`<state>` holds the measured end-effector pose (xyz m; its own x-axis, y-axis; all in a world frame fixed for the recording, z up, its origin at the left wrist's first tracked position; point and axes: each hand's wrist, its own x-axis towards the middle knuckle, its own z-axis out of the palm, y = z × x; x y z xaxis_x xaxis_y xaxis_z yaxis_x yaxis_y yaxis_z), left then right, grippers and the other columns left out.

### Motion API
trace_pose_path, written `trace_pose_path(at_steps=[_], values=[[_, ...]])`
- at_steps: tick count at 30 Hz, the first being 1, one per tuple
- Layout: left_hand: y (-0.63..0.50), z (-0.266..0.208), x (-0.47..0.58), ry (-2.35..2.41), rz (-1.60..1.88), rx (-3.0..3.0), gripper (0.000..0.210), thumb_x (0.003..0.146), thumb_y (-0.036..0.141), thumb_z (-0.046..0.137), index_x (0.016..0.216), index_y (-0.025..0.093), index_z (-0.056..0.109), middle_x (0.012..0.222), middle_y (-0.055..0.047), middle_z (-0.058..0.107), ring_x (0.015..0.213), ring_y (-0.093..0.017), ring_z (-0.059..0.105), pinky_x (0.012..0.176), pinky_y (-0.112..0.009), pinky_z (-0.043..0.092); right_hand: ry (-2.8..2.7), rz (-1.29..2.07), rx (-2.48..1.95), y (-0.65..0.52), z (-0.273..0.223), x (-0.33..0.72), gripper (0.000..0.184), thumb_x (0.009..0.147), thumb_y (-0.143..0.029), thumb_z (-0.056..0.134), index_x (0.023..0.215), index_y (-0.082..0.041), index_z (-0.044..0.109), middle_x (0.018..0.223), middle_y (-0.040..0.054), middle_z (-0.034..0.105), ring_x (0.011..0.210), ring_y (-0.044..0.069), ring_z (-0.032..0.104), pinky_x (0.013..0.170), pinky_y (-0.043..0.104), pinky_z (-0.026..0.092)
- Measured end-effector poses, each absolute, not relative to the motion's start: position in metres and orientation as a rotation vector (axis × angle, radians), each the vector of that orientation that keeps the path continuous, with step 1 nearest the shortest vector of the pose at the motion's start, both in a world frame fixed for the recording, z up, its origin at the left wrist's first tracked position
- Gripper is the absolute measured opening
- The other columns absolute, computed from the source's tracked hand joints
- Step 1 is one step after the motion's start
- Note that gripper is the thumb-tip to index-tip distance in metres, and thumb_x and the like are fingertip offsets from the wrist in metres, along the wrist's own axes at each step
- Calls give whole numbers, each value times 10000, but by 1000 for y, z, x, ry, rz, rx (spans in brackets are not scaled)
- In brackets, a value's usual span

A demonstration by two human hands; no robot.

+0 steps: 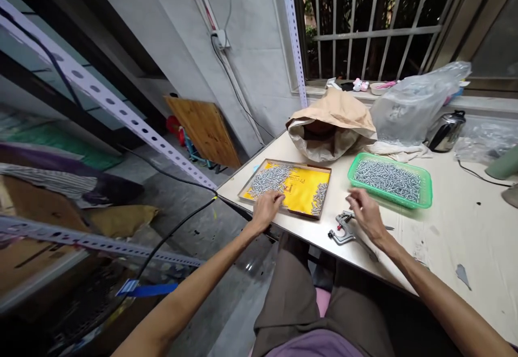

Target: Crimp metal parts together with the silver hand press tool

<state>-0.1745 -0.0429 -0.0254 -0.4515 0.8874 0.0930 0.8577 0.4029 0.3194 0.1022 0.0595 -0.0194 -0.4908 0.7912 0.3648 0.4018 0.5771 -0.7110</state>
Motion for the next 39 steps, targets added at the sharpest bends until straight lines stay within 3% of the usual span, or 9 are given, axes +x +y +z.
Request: trace_pose_path(at_steps=[3, 9, 13, 16, 22, 27, 31, 35, 39], values=[[-25, -20, -186, 2655, 238, 1554, 253, 893, 304, 482, 877, 182, 702, 1005, -98, 664, 1024, -240, 584, 775, -311, 469, -1928, 461, -1013, 93, 6, 112, 343, 921, -488, 433, 1085, -202, 527, 925, 76, 671, 734, 210, 640, 650, 355, 522], [-6, -26, -183, 2670, -20, 1505, 249, 824, 292, 546, 924, 127, 703, 1038, -189, 663, 985, -317, 623, 719, -352, 490, -2216, -14, -1471, 123, 39, 138, 239, 874, -171, 487, 1084, -144, 598, 1205, 185, 577, 1024, 286, 591, 821, 399, 487], [1, -29, -188, 2623, -149, 1507, 257, 813, 236, 478, 894, 129, 697, 971, -183, 685, 965, -331, 641, 696, -347, 485, -2589, 109, -1498, 78, 21, 146, 243, 941, -200, 395, 982, -187, 634, 1040, 103, 613, 897, 219, 612, 738, 314, 478], [-1, -26, -191, 2588, -188, 1532, 286, 822, 210, 420, 871, 132, 691, 946, -171, 695, 942, -320, 648, 672, -331, 471, -2758, 352, -1432, 35, -6, 150, 180, 940, -280, 462, 993, -201, 615, 1047, 76, 590, 850, 190, 614, 695, 283, 460], [-11, -20, -191, 2507, -189, 1626, 289, 843, 243, 425, 814, 173, 704, 902, -125, 700, 903, -275, 646, 693, -297, 455, -2804, 471, -1435, 1, -35, 153, 130, 920, -240, 522, 1021, -182, 579, 1021, 67, 575, 922, 181, 580, 755, 270, 433], [-17, -11, -190, 2541, -26, 1657, 272, 857, 262, 430, 837, 194, 692, 975, -95, 684, 929, -251, 639, 687, -276, 458, -2826, 443, -1435, 1, -30, 151, 92, 930, -197, 502, 954, -187, 591, 1003, 63, 592, 910, 177, 570, 767, 273, 424], [-24, -2, -179, 2491, 411, 1553, 194, 827, 217, 471, 837, 170, 660, 927, -77, 698, 887, -217, 654, 731, -273, 481, -2828, 440, -1488, 0, -31, 149, 111, 940, -212, 491, 978, -185, 591, 1007, 75, 596, 918, 193, 574, 740, 278, 418], [-36, -8, -137, 1980, 850, 1332, 125, 778, 223, 565, 818, 140, 649, 711, -21, 679, 628, -149, 644, 639, -253, 513, -2803, 381, -1479, 0, -43, 147, 123, 949, -223, 471, 951, -193, 590, 972, 67, 596, 844, 185, 572, 665, 275, 381], [-45, -24, -85, 1585, 908, 1052, 180, 724, 191, 674, 885, 110, 667, 639, 6, 658, 549, -104, 617, 597, -231, 532, -2804, 136, -1338, -1, -56, 153, 168, 955, -201, 446, 875, -193, 593, 878, 48, 604, 792, 177, 549, 635, 286, 317]])
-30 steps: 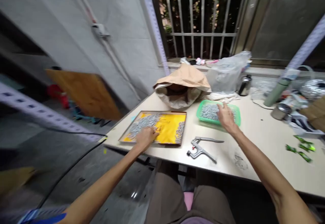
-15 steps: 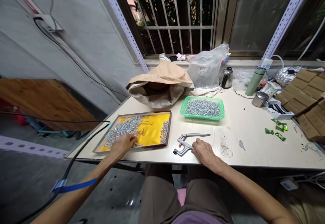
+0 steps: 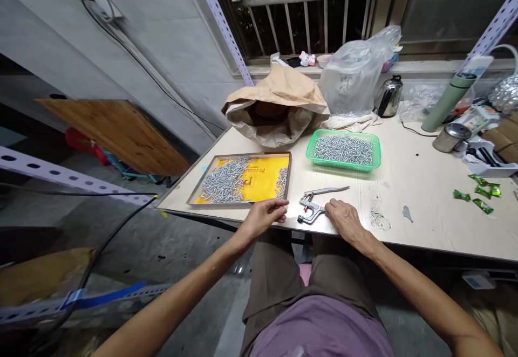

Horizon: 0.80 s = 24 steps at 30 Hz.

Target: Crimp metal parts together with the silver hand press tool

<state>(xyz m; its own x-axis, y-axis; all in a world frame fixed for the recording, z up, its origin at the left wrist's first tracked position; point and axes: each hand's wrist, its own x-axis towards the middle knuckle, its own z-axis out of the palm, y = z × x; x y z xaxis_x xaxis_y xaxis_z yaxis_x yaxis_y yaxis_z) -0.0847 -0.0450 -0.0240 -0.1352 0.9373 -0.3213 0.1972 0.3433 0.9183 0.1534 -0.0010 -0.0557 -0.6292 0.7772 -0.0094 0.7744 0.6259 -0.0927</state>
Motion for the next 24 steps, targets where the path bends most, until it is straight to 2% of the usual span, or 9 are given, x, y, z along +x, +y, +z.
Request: trace_pose_path(at_steps=[5, 10, 16, 21, 24], values=[[-40, -43, -55, 1480, 902, 745, 204, 647, 170, 784, 770, 82, 648, 578, 12, 625, 472, -60, 565, 520, -180, 501, -2759, -155, -1124, -3, -64, 168, 143, 938, -206, 498, 835, -186, 595, 788, 33, 598, 721, 169, 515, 645, 305, 264], [-36, -53, -45, 1560, 828, 782, 217, 657, 238, 777, 750, 87, 651, 493, 30, 568, 386, -42, 464, 346, -137, 308, -2743, -168, -1089, -1, -67, 172, 160, 942, -187, 480, 823, -184, 586, 761, 23, 590, 705, 164, 504, 664, 308, 242], [-34, -53, -36, 1660, 713, 880, 245, 649, 305, 779, 700, 98, 658, 428, 49, 512, 345, -33, 385, 340, -153, 238, -2736, -162, -1075, -2, -64, 171, 154, 941, -186, 481, 826, -175, 584, 765, 26, 583, 691, 163, 489, 673, 305, 239], [-30, -51, -38, 1716, 530, 923, 203, 706, 290, 732, 679, 106, 652, 350, 74, 426, 315, -39, 335, 354, -174, 210, -2727, -162, -1083, -4, -66, 170, 187, 954, -186, 443, 828, -177, 581, 761, 33, 574, 679, 166, 472, 663, 308, 229], [-28, -49, -40, 1716, 425, 938, 277, 723, 306, 712, 560, 125, 579, 322, 81, 375, 303, -37, 296, 358, -188, 185, -2755, -144, -1102, -3, -67, 169, 184, 952, -177, 438, 833, -178, 579, 770, 36, 576, 690, 171, 478, 649, 311, 222]])
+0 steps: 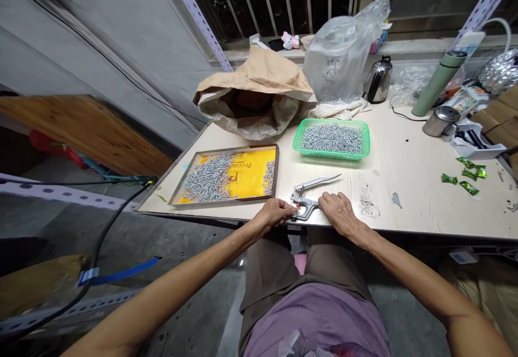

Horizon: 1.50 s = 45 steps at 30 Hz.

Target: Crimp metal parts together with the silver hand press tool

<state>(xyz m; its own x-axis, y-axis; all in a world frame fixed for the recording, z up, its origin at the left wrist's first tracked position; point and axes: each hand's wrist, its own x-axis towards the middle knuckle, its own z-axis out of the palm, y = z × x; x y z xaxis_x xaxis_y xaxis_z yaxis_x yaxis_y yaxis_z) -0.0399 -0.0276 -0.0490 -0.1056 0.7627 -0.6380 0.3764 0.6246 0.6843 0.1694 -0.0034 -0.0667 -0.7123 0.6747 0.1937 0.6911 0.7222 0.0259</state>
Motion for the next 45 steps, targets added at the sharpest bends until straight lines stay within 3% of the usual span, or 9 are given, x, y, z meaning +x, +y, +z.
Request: trace_pose_path(at_steps=[4, 15, 22, 33, 35, 38, 40, 42, 45], values=[[-27, -43, -40, 1660, 347, 898, 369, 733, 323, 697, 488, 150, 482, 316, 88, 351, 290, -28, 248, 353, -196, 155, -2830, -99, -1123, 0, -63, 168, 150, 942, -162, 454, 864, -177, 581, 804, 37, 590, 719, 172, 496, 652, 312, 224], [-18, -49, -49, 1585, 192, 856, 351, 603, 403, 794, 607, 123, 584, 418, 69, 467, 343, -33, 358, 383, -182, 247, -2790, -39, -1038, 4, -66, 172, 167, 951, -196, 455, 843, -177, 581, 778, 27, 570, 697, 159, 467, 634, 296, 241], [-18, -51, -51, 1511, 197, 900, 408, 593, 465, 779, 574, 142, 530, 393, 82, 462, 307, -25, 337, 350, -175, 246, -2695, -136, -987, 0, -74, 174, 187, 956, -182, 444, 829, -179, 581, 743, 27, 559, 691, 168, 448, 628, 304, 241], [-16, -55, -51, 1508, 172, 899, 422, 601, 475, 772, 551, 139, 521, 403, 68, 477, 315, -33, 361, 354, -181, 252, -2883, 263, -1174, 7, -46, 171, 131, 941, -255, 494, 940, -183, 603, 923, 61, 599, 825, 179, 526, 678, 291, 319], [-16, -54, -50, 1522, 170, 888, 409, 615, 454, 770, 545, 140, 517, 402, 68, 473, 315, -34, 360, 356, -182, 252, -2877, 327, -1163, 15, -41, 174, 238, 907, -369, 558, 1047, -180, 592, 1082, 99, 585, 934, 210, 529, 739, 306, 364], [-16, -50, -48, 1536, 165, 873, 382, 638, 407, 766, 538, 140, 511, 388, 71, 462, 308, -33, 351, 353, -181, 247, -2867, 292, -1150, 33, -39, 177, 697, 753, -571, 679, 1285, -170, 479, 1362, 182, 429, 1192, 331, 415, 884, 409, 378], [-16, -47, -47, 1544, 164, 865, 363, 653, 379, 760, 540, 140, 512, 378, 74, 458, 302, -31, 341, 350, -179, 241, -2922, 281, -1147, 47, -41, 177, 922, 648, -629, 735, 1362, -147, 405, 1409, 211, 379, 1276, 390, 323, 944, 469, 351], [-16, -46, -46, 1554, 161, 855, 354, 651, 371, 764, 549, 139, 517, 378, 75, 461, 302, -30, 345, 351, -177, 242, -2989, 313, -1130, 56, -42, 175, 974, 611, -626, 760, 1364, -124, 402, 1356, 212, 442, 1261, 389, 350, 958, 469, 347], [-17, -45, -45, 1569, 172, 842, 360, 633, 383, 780, 564, 133, 531, 389, 72, 469, 317, -36, 381, 361, -172, 264, -3012, 320, -1138, 61, -42, 171, 892, 626, -576, 773, 1319, -118, 447, 1244, 185, 534, 1149, 346, 459, 925, 434, 374]])
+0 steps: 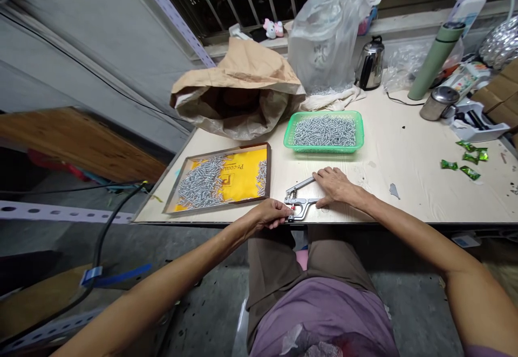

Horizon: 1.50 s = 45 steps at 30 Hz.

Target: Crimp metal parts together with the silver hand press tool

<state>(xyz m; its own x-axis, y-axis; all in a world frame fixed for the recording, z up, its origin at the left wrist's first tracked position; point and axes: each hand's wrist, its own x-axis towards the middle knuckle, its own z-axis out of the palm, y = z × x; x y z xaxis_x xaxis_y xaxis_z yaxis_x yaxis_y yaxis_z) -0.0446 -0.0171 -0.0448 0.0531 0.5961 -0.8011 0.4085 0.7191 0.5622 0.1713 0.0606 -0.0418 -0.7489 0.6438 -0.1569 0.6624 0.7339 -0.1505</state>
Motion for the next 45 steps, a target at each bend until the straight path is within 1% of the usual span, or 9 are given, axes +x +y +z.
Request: trace_pose_path(at_steps=[7, 11, 16, 21, 24, 26, 32, 40, 45], values=[[-29, -44, -44, 1575, 285, 838, 302, 748, 359, 686, 613, 126, 550, 448, 49, 519, 349, -43, 436, 395, -168, 335, 2819, -276, 1144, 51, -35, 170, 609, 686, -469, 782, 1130, -114, 565, 1085, 137, 576, 988, 270, 511, 770, 333, 404], [-37, -40, -45, 1735, 319, 1130, 303, 848, 352, 554, 633, 138, 568, 441, 34, 502, 421, -84, 499, 464, -187, 384, 2846, -236, 1145, 47, -33, 170, 420, 737, -410, 760, 1007, -132, 599, 991, 104, 585, 948, 248, 500, 733, 320, 382], [-31, -41, -29, 1713, 558, 1974, 188, 848, 289, 573, 966, 163, 649, 939, -77, 663, 923, -198, 605, 808, -294, 469, 2820, -187, 1159, 40, -31, 167, 395, 757, -409, 744, 999, -131, 602, 982, 107, 586, 948, 246, 502, 748, 326, 386], [-3, -59, -10, 1467, 415, 2306, 564, 782, 327, 666, 1282, 167, 461, 1280, -137, 543, 1177, -268, 485, 989, -419, 405, 2769, -207, 1118, 38, -26, 172, 613, 715, -416, 771, 1180, -88, 543, 1077, 145, 582, 997, 269, 510, 801, 340, 425], [7, -65, -6, 1402, 305, 2359, 604, 784, 354, 653, 1307, 171, 415, 1256, -134, 546, 1154, -271, 491, 976, -429, 409, 2730, -254, 1157, 39, -24, 178, 783, 667, -424, 802, 1274, -60, 469, 1166, 177, 551, 1041, 282, 497, 829, 344, 437], [10, -64, -5, 1400, 247, 2399, 625, 779, 374, 653, 1311, 160, 405, 1233, -136, 546, 1133, -273, 491, 964, -425, 413, 2720, -241, 1204, 40, -24, 180, 784, 651, -439, 810, 1255, -62, 481, 1157, 180, 550, 1040, 287, 495, 822, 349, 442], [16, -55, 3, 1402, 152, 2485, 543, 819, 370, 612, 1274, 126, 442, 1146, -135, 553, 1053, -277, 480, 897, -414, 430, 2694, -175, 1212, 40, -21, 175, 413, 706, -379, 782, 995, -132, 619, 954, 123, 588, 931, 258, 527, 711, 314, 442], [12, -54, 4, 1437, 166, 2465, 307, 854, 398, 586, 1061, 171, 597, 1025, -83, 572, 983, -241, 482, 800, -354, 428, 2623, -201, 1230, 33, -12, 170, 201, 794, -271, 715, 932, -134, 667, 948, 108, 622, 941, 222, 556, 743, 277, 425], [11, -53, 11, 1515, 150, 2415, 228, 891, 355, 542, 973, 169, 645, 966, -82, 590, 984, -241, 489, 756, -345, 417, 2613, -243, 1167, 43, -14, 170, 86, 858, -211, 623, 898, -153, 673, 893, 85, 643, 873, 200, 586, 681, 269, 396]])
